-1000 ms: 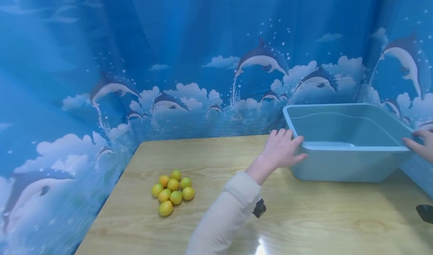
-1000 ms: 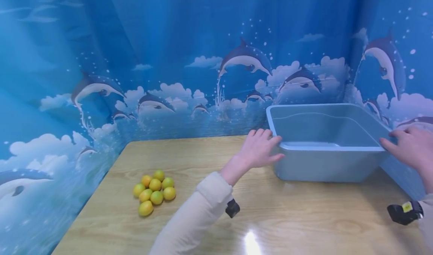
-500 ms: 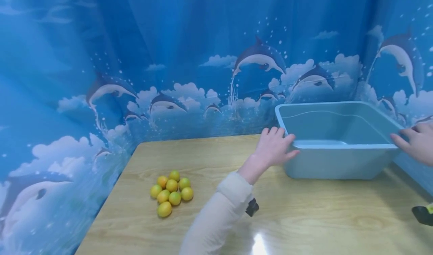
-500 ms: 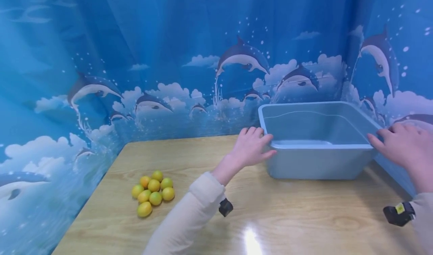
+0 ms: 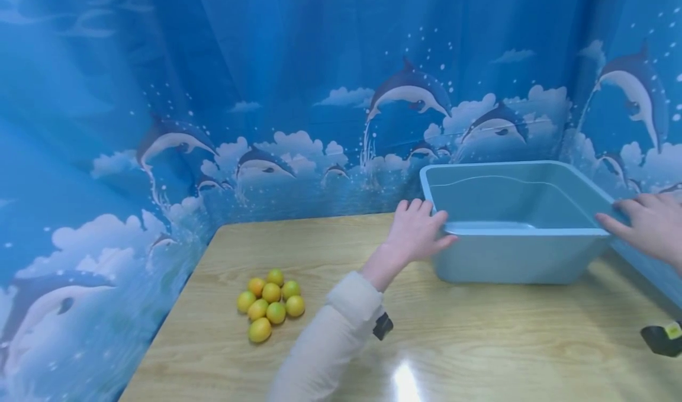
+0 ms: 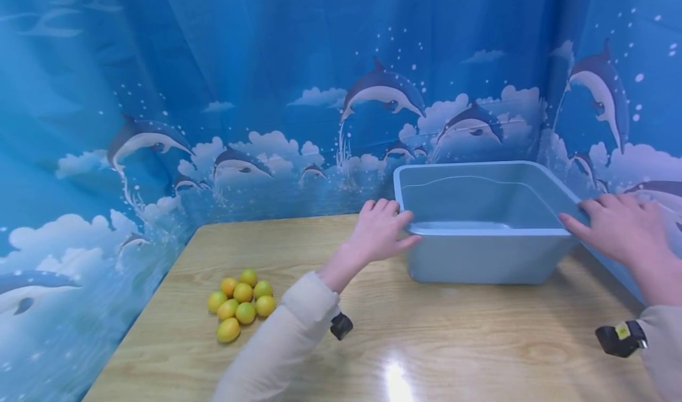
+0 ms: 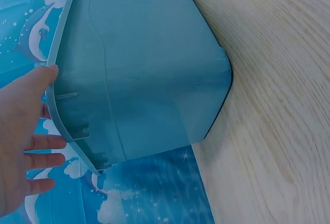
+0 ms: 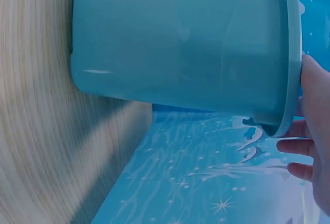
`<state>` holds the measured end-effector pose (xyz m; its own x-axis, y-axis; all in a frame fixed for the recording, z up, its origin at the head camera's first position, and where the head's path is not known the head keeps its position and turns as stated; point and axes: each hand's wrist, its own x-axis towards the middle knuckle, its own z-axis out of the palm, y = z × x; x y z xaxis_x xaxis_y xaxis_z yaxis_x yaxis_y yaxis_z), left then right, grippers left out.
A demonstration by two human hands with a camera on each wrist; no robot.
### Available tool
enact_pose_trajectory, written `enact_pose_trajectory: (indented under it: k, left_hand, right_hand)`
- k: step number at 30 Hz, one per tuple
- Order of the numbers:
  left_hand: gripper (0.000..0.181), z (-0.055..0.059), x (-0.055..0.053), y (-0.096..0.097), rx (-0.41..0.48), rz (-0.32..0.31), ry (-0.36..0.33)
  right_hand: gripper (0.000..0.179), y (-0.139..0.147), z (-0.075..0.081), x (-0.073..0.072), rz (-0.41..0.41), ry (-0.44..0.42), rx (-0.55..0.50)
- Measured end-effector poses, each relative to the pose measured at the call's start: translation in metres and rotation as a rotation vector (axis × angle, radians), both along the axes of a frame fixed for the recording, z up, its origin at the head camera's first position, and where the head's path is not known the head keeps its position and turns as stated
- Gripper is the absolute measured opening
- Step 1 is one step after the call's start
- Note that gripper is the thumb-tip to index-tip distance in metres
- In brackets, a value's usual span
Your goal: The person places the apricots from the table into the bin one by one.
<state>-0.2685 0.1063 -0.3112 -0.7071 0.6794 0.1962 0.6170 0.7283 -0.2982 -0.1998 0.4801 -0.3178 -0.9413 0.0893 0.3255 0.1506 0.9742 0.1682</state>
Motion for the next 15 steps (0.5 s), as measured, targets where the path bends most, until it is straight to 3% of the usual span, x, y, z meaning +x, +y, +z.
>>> enact_pose_trajectory:
  k: [9, 15]
  left_hand:
    - [0.056, 0.004, -0.003, -0.021, -0.013, 0.031, -0.004]
    - [0.054, 0.002, -0.003, -0.033, 0.014, 0.006, 0.02]
  right_hand:
    - [0.079, -0.011, 0.003, 0.005, -0.001, -0.045, -0.05]
    - [0.08, -0.018, 0.004, 0.008, 0.059, -0.052, -0.043]
